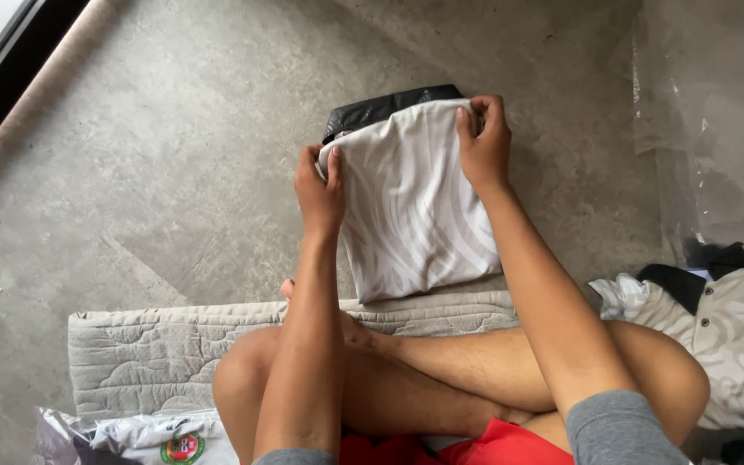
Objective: Folding shirts and placing them into individual plastic bags for packaging.
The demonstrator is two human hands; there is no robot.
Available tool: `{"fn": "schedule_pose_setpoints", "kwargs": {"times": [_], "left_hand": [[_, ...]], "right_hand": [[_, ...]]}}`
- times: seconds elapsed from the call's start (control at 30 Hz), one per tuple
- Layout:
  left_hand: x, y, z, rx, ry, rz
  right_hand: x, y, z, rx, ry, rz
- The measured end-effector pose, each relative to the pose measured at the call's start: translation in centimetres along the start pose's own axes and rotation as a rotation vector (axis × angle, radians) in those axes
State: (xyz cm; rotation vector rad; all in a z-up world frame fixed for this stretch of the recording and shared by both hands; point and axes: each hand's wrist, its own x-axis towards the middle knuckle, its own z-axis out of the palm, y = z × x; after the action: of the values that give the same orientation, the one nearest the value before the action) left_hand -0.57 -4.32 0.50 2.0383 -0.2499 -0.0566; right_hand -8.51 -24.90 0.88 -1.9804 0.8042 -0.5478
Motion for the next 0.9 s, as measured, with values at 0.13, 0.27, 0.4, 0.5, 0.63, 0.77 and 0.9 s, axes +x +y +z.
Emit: {"fn": "schedule_pose_setpoints", "kwargs": {"times": [0.13, 0.27, 0.4, 0.5, 0.63, 0.77, 0.9], "left_hand": [[0.7, -1.2, 0.2, -0.074, 0.018, -0.202], [1.5, -2.3, 0.8, -0.151, 0.021, -0.31], [2.2, -0.3, 0.7, -0.075, -0.061, -0.267], [2.4, -2.0, 0.7, -0.117, -0.114, -0.31], [1.3, -1.2, 0.1, -0.079, -0.06, -0.289], [0.4, -1.1, 0.3, 0.078, -0.106, -0.116], [0.1, -3.4, 1.9, 0.56, 0.147, -0.048]], "right_hand": [[0.2, 1.5, 0.3, 0.09, 0.056, -0.061], [0.5, 0.8, -0.3, 0.179, 0.129, 0.019], [1.3, 3.1, -0.7, 0.126, 0.065, -0.031], [1.4, 4.3, -1.0, -0.11, -0.068, 0.031], [-0.9, 4.2, -1.8, -0.232, -0.018, -0.131], [-3.8, 3.7, -3.3, -0.36, -0.193, -0.181], [-4.2, 2.4, -4.1, -0.402, -0.157, 0.165]]}}
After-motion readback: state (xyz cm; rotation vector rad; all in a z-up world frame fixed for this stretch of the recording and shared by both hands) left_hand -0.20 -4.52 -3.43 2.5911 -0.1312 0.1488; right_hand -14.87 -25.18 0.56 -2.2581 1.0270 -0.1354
